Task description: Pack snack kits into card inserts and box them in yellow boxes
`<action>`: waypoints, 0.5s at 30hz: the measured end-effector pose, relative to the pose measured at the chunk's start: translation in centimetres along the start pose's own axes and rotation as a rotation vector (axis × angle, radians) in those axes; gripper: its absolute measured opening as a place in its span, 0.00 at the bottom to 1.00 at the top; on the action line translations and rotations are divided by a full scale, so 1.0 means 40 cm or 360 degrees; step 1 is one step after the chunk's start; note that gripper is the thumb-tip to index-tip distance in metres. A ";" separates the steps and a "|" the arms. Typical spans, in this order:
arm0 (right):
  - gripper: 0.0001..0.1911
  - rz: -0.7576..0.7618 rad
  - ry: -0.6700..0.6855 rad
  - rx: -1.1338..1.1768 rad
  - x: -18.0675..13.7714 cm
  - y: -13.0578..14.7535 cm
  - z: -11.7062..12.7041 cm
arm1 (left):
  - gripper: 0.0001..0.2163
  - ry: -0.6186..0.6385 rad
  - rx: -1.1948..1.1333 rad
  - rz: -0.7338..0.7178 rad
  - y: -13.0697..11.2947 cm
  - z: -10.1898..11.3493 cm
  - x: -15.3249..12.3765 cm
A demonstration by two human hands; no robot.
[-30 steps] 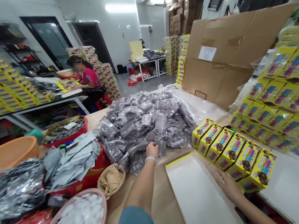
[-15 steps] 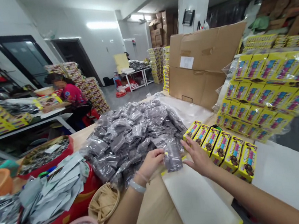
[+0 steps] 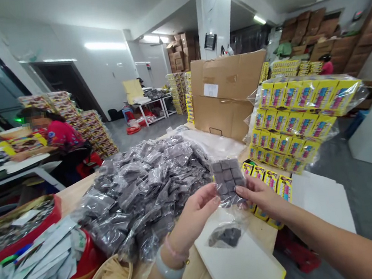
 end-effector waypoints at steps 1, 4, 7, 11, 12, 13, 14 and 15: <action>0.16 -0.0094 0.0023 0.0141 -0.002 -0.009 -0.002 | 0.18 0.0066 -0.0119 0.0131 0.018 -0.016 0.008; 0.19 -0.0237 -0.0036 0.0367 -0.008 -0.037 0.000 | 0.16 0.0013 -0.0396 0.0331 0.068 -0.045 0.029; 0.20 -0.0268 -0.0100 0.0426 -0.012 -0.056 0.008 | 0.16 -0.0039 -0.0537 0.0418 0.107 -0.071 0.050; 0.22 -0.0271 -0.0118 0.0339 -0.032 -0.081 0.048 | 0.16 -0.0187 -0.0406 0.0379 0.091 -0.028 0.091; 0.23 -0.0294 -0.0154 0.0272 -0.044 -0.093 0.072 | 0.15 -0.0272 -0.0284 0.0316 0.068 0.013 0.107; 0.23 -0.0337 -0.0218 0.0192 -0.061 -0.111 0.103 | 0.14 -0.0376 -0.0123 0.0250 0.039 0.066 0.126; 0.24 -0.0398 -0.0303 0.0108 -0.082 -0.133 0.140 | 0.12 -0.0498 0.0077 0.0172 0.005 0.126 0.148; 0.24 -0.0469 -0.0393 0.0029 -0.106 -0.160 0.182 | 0.11 -0.0627 0.0314 0.0129 -0.027 0.188 0.172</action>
Point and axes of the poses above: each hand's wrist, its own x-axis towards the middle knuckle, its own z-axis out of the back of the hand, y = z × x, the point moved 4 cm from there along x, towards the middle knuckle, and after that the axes turned 10 degrees about -x, right-handed, at the moved point
